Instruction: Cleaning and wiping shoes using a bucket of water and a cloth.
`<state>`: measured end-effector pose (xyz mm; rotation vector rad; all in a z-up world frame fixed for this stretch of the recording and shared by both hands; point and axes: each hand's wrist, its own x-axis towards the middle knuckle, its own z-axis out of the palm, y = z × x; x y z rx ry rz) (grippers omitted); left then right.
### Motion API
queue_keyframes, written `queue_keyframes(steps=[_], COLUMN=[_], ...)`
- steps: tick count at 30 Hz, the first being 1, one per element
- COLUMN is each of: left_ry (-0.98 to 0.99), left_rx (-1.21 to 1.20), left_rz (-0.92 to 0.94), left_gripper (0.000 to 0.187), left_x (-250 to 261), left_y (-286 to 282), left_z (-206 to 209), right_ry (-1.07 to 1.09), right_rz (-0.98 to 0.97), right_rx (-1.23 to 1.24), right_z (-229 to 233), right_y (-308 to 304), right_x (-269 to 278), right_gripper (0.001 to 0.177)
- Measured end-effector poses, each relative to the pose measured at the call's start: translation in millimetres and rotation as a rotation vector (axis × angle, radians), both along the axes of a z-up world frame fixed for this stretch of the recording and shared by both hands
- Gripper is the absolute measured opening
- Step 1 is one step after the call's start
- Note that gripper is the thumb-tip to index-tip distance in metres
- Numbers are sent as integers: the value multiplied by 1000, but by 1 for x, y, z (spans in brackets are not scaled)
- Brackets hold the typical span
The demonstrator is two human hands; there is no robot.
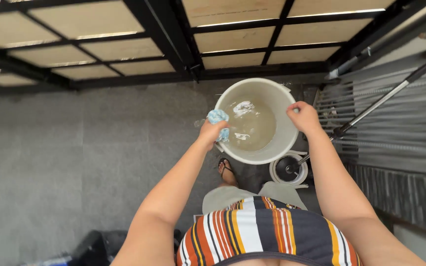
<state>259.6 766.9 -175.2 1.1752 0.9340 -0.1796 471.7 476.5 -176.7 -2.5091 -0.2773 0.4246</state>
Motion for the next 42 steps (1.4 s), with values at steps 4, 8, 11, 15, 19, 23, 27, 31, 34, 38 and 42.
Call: queue_keyframes(steps=[4, 8, 11, 15, 19, 23, 27, 31, 34, 38, 42], left_ry=[-182, -153, -150, -65, -231, -43, 70, 83, 114, 382, 607], left_rx=[-245, -416, -477, -589, -649, -625, -597, -576, -526, -251, -36], left_rz=[38, 107, 171, 294, 274, 258, 279, 234, 306, 294, 244], left_gripper=[51, 48, 46, 38, 34, 34, 33, 32, 34, 48, 74], left_x=[-7, -6, 4, 15, 60, 107, 171, 263, 345, 444, 478], left_y=[28, 32, 15, -13, -43, -73, -103, -145, -176, -201, -211], left_z=[-48, -83, -125, -204, -233, -261, -321, -410, -476, -446, -394], right_ry=[40, 101, 98, 77, 229, 104, 383, -23, -15, 184, 341], right_rz=[-11, 7, 24, 22, -121, -69, 168, 148, -125, -237, -210], right_rx=[-78, -58, -26, -39, -62, -48, 50, -38, -51, -168, -248], right_z=[-19, -63, -115, -191, -241, -263, -265, -267, -295, -323, -320], right_y=[26, 37, 26, 8, -15, -36, -41, -43, -62, -82, -83], right_x=[-13, -6, 12, 35, 67, 75, 82, 92, 103, 119, 139], right_gripper=[33, 39, 40, 34, 38, 40, 47, 61, 61, 56, 53])
